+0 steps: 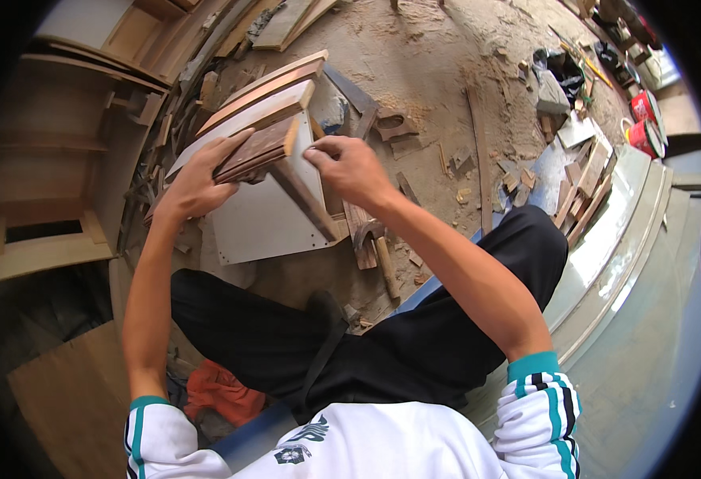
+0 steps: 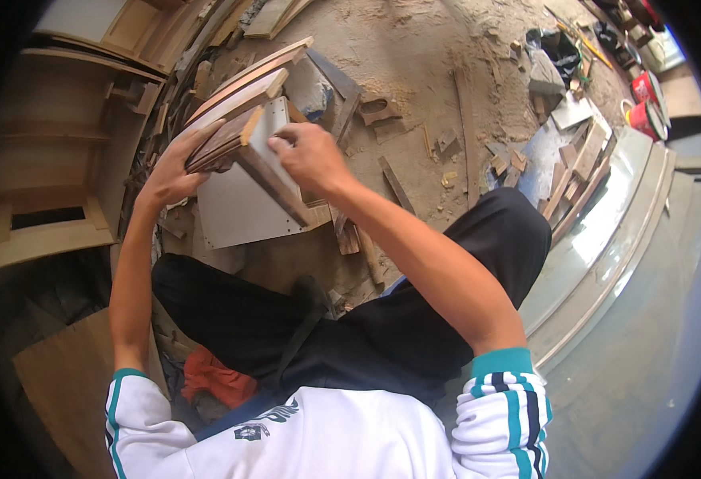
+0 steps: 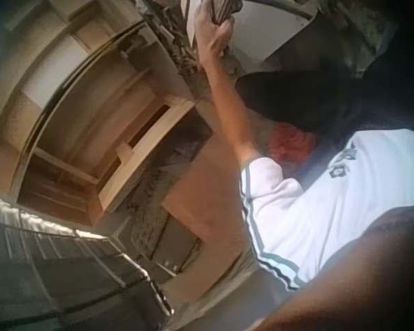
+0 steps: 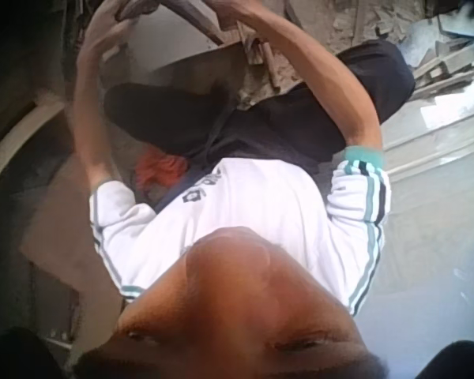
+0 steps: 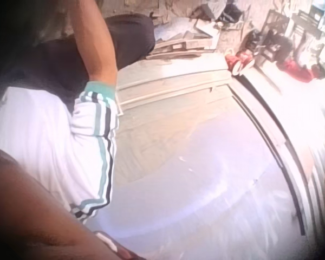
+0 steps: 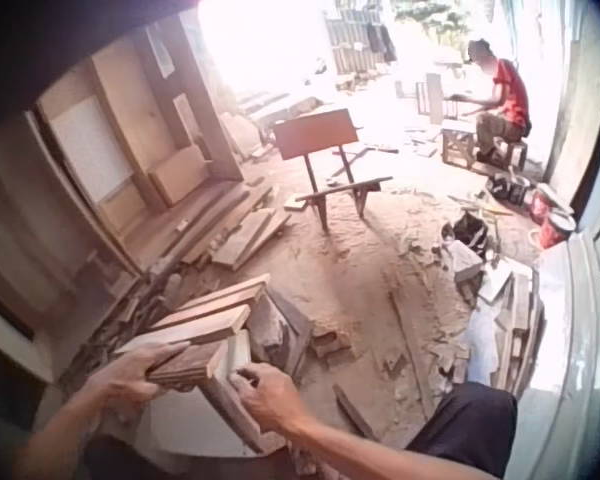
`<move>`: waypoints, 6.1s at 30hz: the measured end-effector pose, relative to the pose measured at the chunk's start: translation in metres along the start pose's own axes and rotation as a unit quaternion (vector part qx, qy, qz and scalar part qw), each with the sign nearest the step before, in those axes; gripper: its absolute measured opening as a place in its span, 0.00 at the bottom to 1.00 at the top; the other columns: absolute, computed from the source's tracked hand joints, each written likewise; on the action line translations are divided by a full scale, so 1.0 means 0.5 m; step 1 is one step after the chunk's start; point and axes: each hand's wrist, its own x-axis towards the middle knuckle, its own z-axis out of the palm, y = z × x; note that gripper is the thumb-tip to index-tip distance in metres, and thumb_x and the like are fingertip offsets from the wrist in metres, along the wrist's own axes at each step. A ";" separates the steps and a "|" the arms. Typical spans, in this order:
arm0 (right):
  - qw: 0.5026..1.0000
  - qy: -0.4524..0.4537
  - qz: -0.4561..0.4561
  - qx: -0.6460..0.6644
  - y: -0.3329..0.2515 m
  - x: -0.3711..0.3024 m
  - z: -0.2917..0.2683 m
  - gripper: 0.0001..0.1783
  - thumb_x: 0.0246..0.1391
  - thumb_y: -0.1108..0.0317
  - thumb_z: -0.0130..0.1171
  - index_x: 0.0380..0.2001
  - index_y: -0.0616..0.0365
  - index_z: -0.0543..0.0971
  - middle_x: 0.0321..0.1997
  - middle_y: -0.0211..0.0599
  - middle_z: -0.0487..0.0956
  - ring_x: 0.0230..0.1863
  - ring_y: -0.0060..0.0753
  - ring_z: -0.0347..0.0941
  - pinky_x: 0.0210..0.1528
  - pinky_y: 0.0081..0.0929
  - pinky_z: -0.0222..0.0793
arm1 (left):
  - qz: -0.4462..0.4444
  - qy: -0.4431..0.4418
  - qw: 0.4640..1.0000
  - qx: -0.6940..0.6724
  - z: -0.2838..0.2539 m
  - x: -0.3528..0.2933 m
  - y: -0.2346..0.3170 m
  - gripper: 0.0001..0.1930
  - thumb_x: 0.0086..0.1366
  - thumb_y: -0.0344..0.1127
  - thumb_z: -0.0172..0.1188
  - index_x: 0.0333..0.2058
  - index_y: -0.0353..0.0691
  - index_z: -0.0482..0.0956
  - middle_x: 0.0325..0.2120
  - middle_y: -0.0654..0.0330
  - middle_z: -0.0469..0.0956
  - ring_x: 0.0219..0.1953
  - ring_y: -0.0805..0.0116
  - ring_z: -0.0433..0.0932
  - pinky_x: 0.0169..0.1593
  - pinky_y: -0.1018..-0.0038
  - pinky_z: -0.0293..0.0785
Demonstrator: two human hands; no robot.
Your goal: The person assembles a wooden slatted structure by hand, using a hammer to drive nails into the joints. They align wooden slats and supports, then secure them with nails, occasionally adjusting the pieces to ensure proper fit.
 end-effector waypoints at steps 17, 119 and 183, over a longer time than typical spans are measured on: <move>0.964 0.016 0.201 0.171 0.025 -0.019 -0.079 0.18 0.65 0.60 0.56 0.47 0.66 0.76 0.42 0.43 0.83 0.36 0.31 0.82 0.32 0.24 0.80 | 0.019 0.134 0.972 0.192 0.223 -0.019 0.012 0.41 0.45 0.47 0.71 0.58 0.36 0.67 0.43 0.52 0.71 0.48 0.53 0.70 0.54 0.61 0.64; 0.833 -0.097 0.310 -0.448 0.419 -0.205 -0.024 0.16 0.50 0.67 0.58 0.41 0.66 0.78 0.41 0.60 0.81 0.47 0.64 0.76 0.46 0.54 0.73 | 0.151 0.246 0.950 -0.119 0.315 -0.018 -0.019 0.08 0.53 0.23 0.61 0.32 0.39 0.81 0.40 0.60 0.81 0.45 0.58 0.77 0.51 0.65 0.73; 0.932 -0.102 0.328 0.115 0.099 -0.249 0.079 0.14 0.58 0.70 0.60 0.45 0.66 0.76 0.31 0.34 0.79 0.28 0.23 0.77 0.28 0.20 0.72 | 0.085 0.188 0.956 -0.207 0.304 -0.026 -0.021 0.11 0.59 0.34 0.59 0.19 0.38 0.73 0.16 0.58 0.71 0.26 0.58 0.70 0.43 0.66 0.65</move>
